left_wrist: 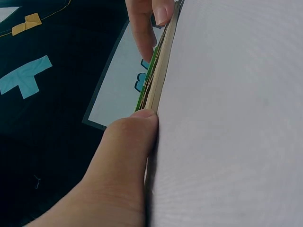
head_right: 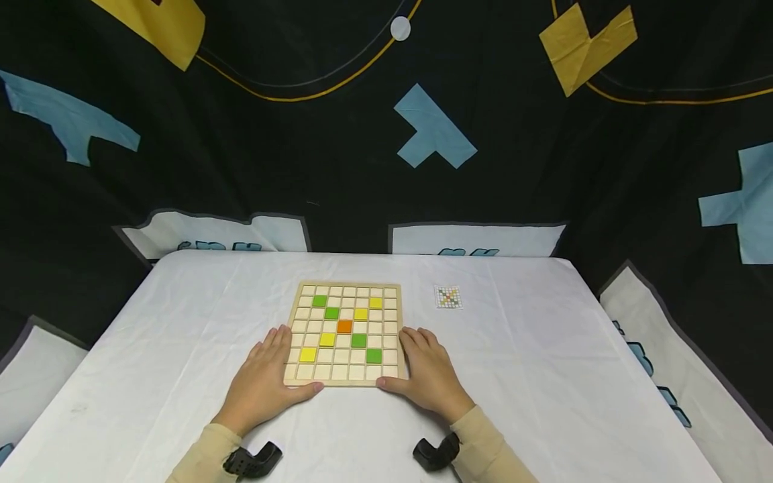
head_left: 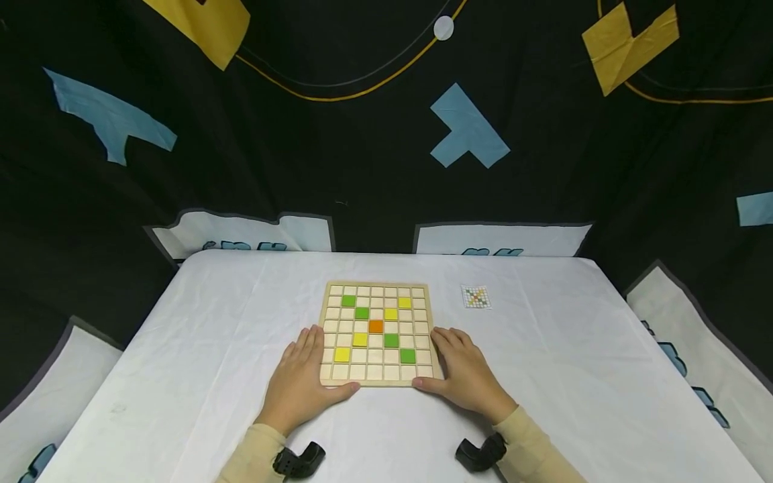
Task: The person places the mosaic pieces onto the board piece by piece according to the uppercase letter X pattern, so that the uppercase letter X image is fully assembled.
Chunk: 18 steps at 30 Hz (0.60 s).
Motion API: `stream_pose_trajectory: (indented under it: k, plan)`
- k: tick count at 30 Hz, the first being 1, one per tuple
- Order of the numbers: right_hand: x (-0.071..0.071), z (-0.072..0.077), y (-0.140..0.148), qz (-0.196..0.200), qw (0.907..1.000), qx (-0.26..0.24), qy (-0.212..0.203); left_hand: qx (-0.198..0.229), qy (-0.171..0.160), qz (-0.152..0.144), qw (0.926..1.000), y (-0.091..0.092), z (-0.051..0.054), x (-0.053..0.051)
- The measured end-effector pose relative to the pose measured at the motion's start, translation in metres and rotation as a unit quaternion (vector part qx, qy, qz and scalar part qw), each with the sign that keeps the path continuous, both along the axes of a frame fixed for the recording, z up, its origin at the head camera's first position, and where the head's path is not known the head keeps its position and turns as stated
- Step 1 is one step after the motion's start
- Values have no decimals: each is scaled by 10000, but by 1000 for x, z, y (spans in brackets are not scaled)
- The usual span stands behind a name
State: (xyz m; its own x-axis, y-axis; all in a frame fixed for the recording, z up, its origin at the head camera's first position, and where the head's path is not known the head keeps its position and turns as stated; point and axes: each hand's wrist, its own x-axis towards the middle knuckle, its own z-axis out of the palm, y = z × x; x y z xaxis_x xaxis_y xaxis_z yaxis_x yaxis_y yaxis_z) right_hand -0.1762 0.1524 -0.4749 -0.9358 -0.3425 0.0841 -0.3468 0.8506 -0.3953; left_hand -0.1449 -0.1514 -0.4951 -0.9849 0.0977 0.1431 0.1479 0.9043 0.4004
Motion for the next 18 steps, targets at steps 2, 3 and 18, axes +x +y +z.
stream_pose_trajectory:
  k: [2,3,18]
  plan:
    - [-1,0,0,34,10000,-31,23,-2,19,8,10000,0,-1,0]
    - [-1,0,0,42,10000,-26,18,-11,30,10,10000,0,-1,-1]
    - [-3,0,-6,2,9999,22,-118,-73,140,11,9999,-4,-3,-3]
